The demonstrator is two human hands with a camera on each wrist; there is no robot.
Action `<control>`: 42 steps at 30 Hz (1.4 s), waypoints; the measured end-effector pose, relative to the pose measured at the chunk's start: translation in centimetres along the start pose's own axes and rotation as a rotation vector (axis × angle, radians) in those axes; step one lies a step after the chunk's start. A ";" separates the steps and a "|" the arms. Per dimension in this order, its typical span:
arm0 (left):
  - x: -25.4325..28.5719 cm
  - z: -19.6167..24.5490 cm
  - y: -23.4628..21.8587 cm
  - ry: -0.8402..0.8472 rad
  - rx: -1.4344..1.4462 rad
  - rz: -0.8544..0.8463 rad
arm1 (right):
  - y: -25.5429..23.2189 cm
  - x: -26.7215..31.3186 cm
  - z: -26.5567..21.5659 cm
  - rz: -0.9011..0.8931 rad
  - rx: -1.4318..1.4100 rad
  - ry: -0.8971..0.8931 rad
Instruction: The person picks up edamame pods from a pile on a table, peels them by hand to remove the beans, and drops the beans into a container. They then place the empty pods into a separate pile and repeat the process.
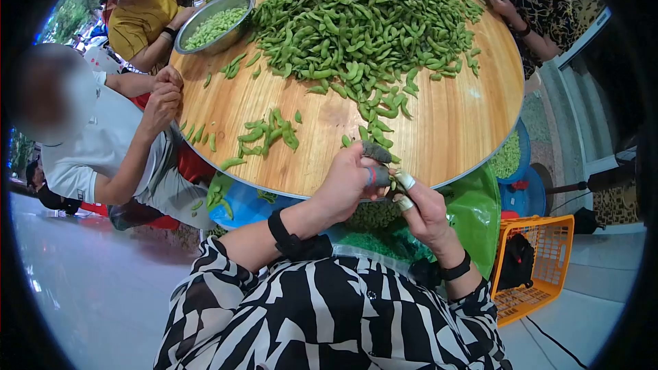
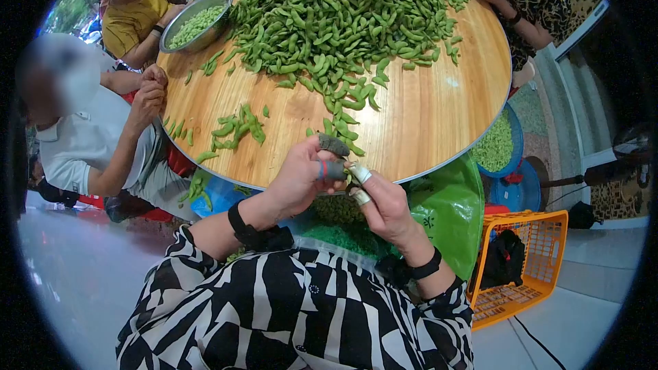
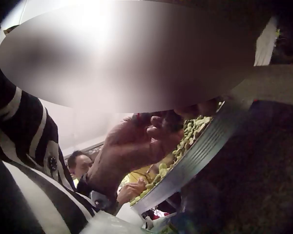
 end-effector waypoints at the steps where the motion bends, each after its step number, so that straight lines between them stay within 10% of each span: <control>1: 0.1 0.0 0.1 0.041 -0.149 0.031 | -0.1 0.4 0.5 0.011 -0.035 0.088; 8: 1.8 0.4 -0.5 0.047 -0.571 -0.053 | 0.3 1.4 1.4 0.005 -0.140 0.281; 11: 3.6 7.2 -0.9 0.694 -1.581 0.202 | 0.8 1.5 1.4 -0.145 -0.075 0.258; 14: 2.9 9.7 -2.0 0.841 -1.885 0.364 | 1.5 1.4 1.3 -0.197 -0.109 0.247; 17: 0.6 7.5 -2.0 0.605 -1.543 0.135 | 1.4 0.7 0.8 -0.186 -0.107 0.282; 25: 0.2 6.1 -3.5 0.539 -1.750 0.238 | 1.2 1.6 1.8 -0.122 -0.333 0.420; 33: 0.5 6.4 -3.8 0.294 -0.552 0.154 | 2.3 0.6 1.8 -0.061 -0.661 0.650; 42: 1.1 3.2 -0.4 0.259 -0.342 0.046 | 3.2 0.4 1.3 -0.017 -0.953 0.623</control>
Point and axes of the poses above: each hand's wrist, its own x-axis away from the middle knuckle, its own y-axis out of the palm, z = x × y, the point moved 7 cm from there along -x, towards the middle knuckle, and after that the axes turned 1 degree about -x, right-handed, at the moved point
